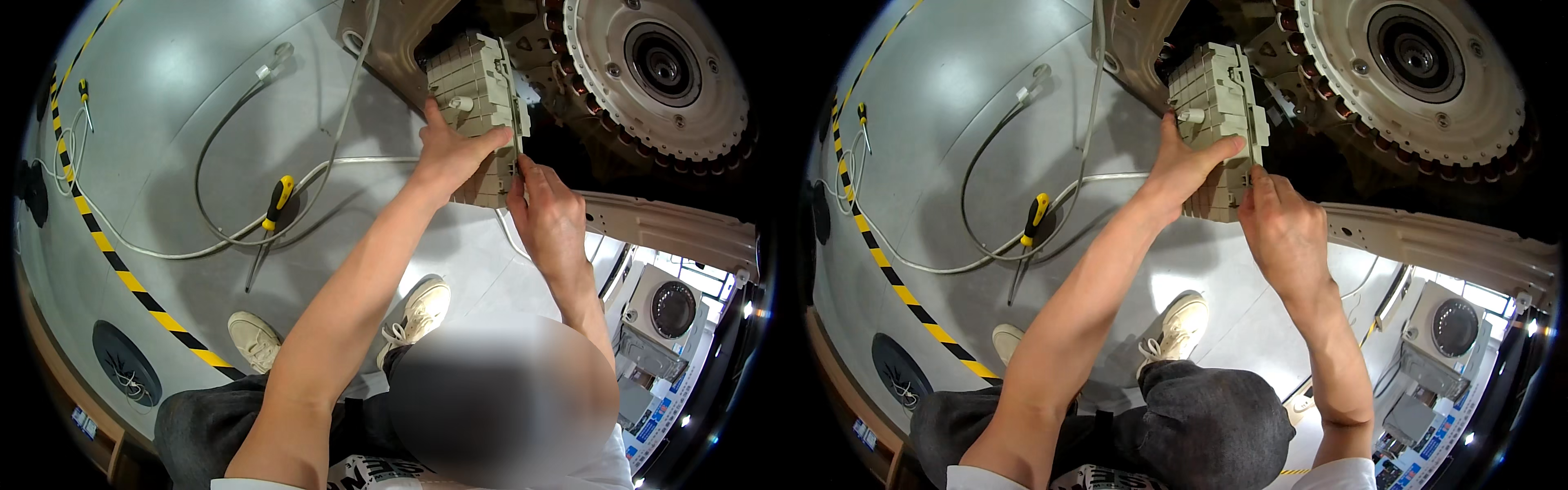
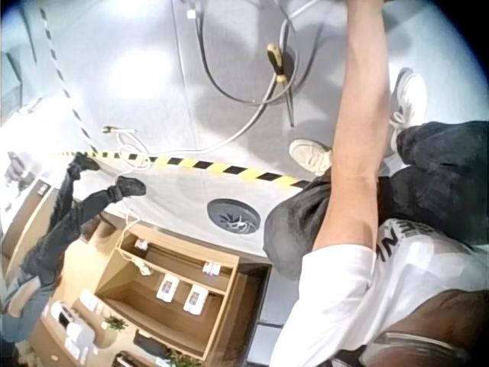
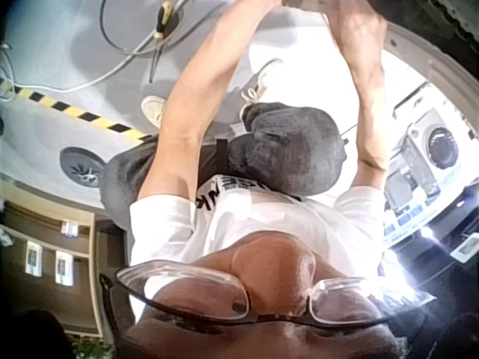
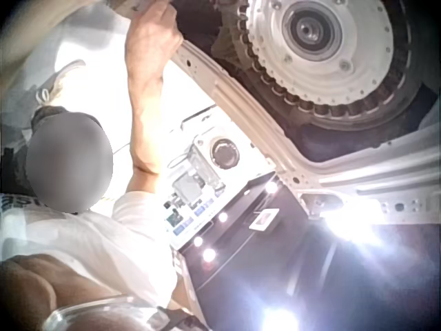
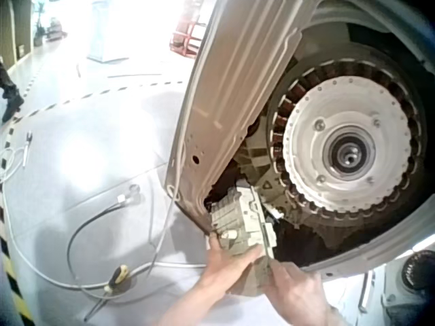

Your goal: The person removes a circular plastic cover from the back of an appliance by hand, uses a tool to loosen the central rotor, and then detaches a control module box from the frame.

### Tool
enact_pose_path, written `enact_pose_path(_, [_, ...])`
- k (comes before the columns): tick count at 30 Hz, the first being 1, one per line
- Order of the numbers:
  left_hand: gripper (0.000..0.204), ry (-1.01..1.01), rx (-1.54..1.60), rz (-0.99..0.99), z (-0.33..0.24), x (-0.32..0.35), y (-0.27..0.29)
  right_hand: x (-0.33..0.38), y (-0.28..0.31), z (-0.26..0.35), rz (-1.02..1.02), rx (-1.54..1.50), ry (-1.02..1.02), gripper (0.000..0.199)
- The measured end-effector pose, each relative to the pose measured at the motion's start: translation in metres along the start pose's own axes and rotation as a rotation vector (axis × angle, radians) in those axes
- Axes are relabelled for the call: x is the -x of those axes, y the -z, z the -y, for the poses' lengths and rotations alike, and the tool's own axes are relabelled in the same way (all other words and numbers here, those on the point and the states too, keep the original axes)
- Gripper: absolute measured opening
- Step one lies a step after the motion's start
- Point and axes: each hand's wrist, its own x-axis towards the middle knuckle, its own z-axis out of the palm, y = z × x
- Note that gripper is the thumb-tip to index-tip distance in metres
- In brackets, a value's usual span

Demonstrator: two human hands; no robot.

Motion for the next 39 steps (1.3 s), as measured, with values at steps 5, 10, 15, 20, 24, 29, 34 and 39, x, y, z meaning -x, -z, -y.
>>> enact_pose_path(5, [0.108,-0.008,-0.045,-0.002,0.001,0.000,0.001,0.002,-0.006,0.001,-0.031,-0.006,-0.038,0.026])
enact_pose_path(10, [0.111,-0.009,0.004,0.033,-0.001,0.001,0.003,0.003,-0.006,-0.001,-0.070,-0.054,-0.043,0.025])
enact_pose_path(15, [0.111,-0.028,0.047,0.052,-0.002,0.002,0.004,0.003,-0.004,-0.001,-0.031,-0.079,-0.073,0.026])
enact_pose_path(20, [0.108,-0.030,0.119,0.091,0.001,0.003,0.010,-0.008,0.010,-0.010,0.012,-0.367,-0.249,0.038])
enact_pose_path(24, [0.117,-0.043,0.172,0.120,0.005,0.000,0.014,-0.027,-0.004,-0.026,0.031,-0.587,-0.533,0.058])
enact_pose_path(29, [0.117,-0.010,0.093,0.166,-0.005,0.002,0.016,-0.048,-0.023,-0.021,0.113,-0.627,-0.628,0.059])
enact_pose_path(34, [0.104,0.048,0.062,0.195,-0.017,0.011,0.017,-0.054,-0.027,0.001,0.060,-0.416,-0.599,0.051])
enact_pose_path(39, [0.108,0.013,0.122,0.174,-0.013,0.008,0.019,-0.057,-0.030,0.001,0.067,-0.384,-0.573,0.045])
